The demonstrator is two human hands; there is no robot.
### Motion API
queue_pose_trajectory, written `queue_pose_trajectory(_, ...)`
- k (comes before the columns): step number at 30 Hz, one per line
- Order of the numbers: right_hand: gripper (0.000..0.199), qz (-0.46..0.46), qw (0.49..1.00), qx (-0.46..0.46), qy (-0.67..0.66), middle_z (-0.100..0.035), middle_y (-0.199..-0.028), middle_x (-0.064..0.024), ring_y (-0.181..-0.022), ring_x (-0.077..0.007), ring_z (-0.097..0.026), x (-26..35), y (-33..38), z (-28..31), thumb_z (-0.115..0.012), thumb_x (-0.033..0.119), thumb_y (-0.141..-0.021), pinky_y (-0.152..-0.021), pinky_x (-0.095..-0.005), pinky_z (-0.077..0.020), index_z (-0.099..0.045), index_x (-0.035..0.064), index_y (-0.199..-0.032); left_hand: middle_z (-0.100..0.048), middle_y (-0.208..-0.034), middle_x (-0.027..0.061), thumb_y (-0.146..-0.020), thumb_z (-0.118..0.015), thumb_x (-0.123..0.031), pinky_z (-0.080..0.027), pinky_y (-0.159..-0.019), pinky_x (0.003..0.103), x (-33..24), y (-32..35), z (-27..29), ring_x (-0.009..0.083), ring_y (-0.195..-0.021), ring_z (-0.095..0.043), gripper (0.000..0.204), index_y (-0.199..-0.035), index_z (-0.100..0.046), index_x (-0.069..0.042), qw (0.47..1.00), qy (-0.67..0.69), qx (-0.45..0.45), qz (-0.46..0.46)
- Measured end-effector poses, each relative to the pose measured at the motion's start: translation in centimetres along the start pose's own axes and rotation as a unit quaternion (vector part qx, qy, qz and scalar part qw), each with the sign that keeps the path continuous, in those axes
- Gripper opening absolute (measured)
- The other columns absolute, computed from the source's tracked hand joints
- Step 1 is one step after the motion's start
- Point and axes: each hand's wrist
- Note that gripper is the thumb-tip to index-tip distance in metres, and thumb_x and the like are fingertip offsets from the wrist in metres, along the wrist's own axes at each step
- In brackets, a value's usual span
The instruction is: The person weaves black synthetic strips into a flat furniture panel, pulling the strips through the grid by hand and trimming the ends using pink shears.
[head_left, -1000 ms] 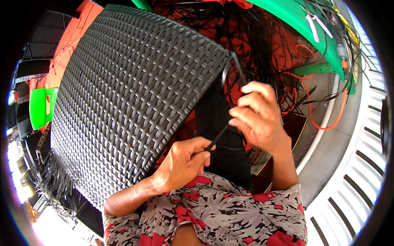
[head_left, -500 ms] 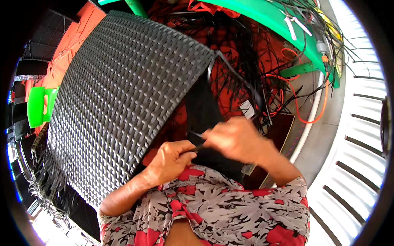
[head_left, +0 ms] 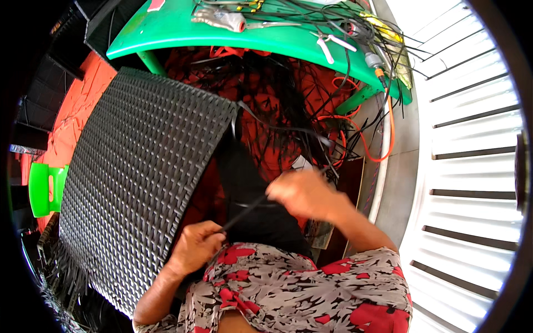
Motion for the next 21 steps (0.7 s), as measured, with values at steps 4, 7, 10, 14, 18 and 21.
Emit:
queue_pose_trajectory(4,0.019,-0.048,0.990,0.047,0.125,-0.064,-0.079,-0.0076,-0.080,-0.0273,-0.061,-0.9,0.6,1.4,-0.067,0.019,-0.073,-0.069,-0.0396,-0.0473,-0.061,0.0054,-0.085,-0.054,-0.055,0.0023,-0.084,-0.057,-0.003,-0.040,-0.043,0.022,-0.1,0.7,0.5,0.0068,-0.049,-0.051,0.008,-0.079,-0.062,0.002,0.999,-0.013,-0.030,0.013)
queue_pose_trajectory(7,0.024,0.030,0.993,0.104,-0.042,-0.062,-0.084,-0.0136,-0.083,-0.0317,-0.060,4.6,-1.5,-2.6,-0.065,0.025,-0.078,-0.070,-0.0422,-0.0459,-0.059,0.0034,-0.088,-0.058,-0.060,0.0129,-0.079,-0.060,-0.002,-0.044,-0.049,0.030,-0.7,-0.1,-1.5,0.0168,-0.051,-0.058,0.005,-0.079,-0.061,0.002,0.988,-0.122,-0.015,-0.098)
queue_pose_trajectory(10,0.011,0.038,0.979,0.162,-0.121,-0.061,-0.070,-0.0127,-0.069,-0.0303,-0.063,4.9,-0.8,-5.3,-0.059,0.014,-0.080,-0.057,-0.0398,-0.0491,-0.061,0.0032,-0.078,-0.060,-0.062,0.0139,-0.079,-0.061,-0.005,-0.047,-0.051,0.032,-0.2,0.3,-1.7,0.0217,-0.054,-0.062,0.005,-0.080,-0.062,0.000,0.964,-0.202,-0.014,-0.174)
queue_pose_trajectory(14,0.011,-0.062,0.993,0.098,-0.015,-0.060,-0.065,-0.0123,-0.066,-0.0319,-0.062,2.1,1.6,-3.7,-0.063,0.018,-0.076,-0.054,-0.0419,-0.0482,-0.062,0.0072,-0.074,-0.060,-0.062,0.0144,-0.081,-0.059,-0.005,-0.047,-0.051,0.033,3.4,1.6,0.8,0.0248,-0.054,-0.061,0.005,-0.080,-0.061,-0.001,0.969,-0.209,-0.059,-0.114)
queue_pose_trajectory(18,0.017,0.000,0.980,0.127,-0.155,-0.061,-0.072,-0.0154,-0.069,-0.0350,-0.061,5.3,0.7,-7.3,-0.060,0.017,-0.080,-0.058,-0.0427,-0.0476,-0.058,0.0007,-0.083,-0.056,-0.064,0.0177,-0.082,-0.057,-0.006,-0.044,-0.052,0.036,1.2,1.7,-1.0,0.0336,-0.058,-0.058,0.007,-0.079,-0.059,0.001,0.952,-0.280,-0.024,-0.117)
queue_pose_trajectory(21,0.015,0.000,0.967,0.191,-0.170,-0.063,-0.074,-0.0154,-0.072,-0.0338,-0.062,6.5,0.8,-8.3,-0.059,0.015,-0.079,-0.061,-0.0417,-0.0475,-0.060,-0.0004,-0.080,-0.054,-0.062,0.0166,-0.083,-0.057,-0.005,-0.042,-0.052,0.034,1.8,2.9,-1.0,0.0304,-0.054,-0.055,0.008,-0.080,-0.059,0.002,0.961,-0.259,-0.005,-0.093)
Point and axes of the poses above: each hand's wrist, its own y-axis away from the middle knuckle, its own z-axis out of the back of the hand, x = y × z
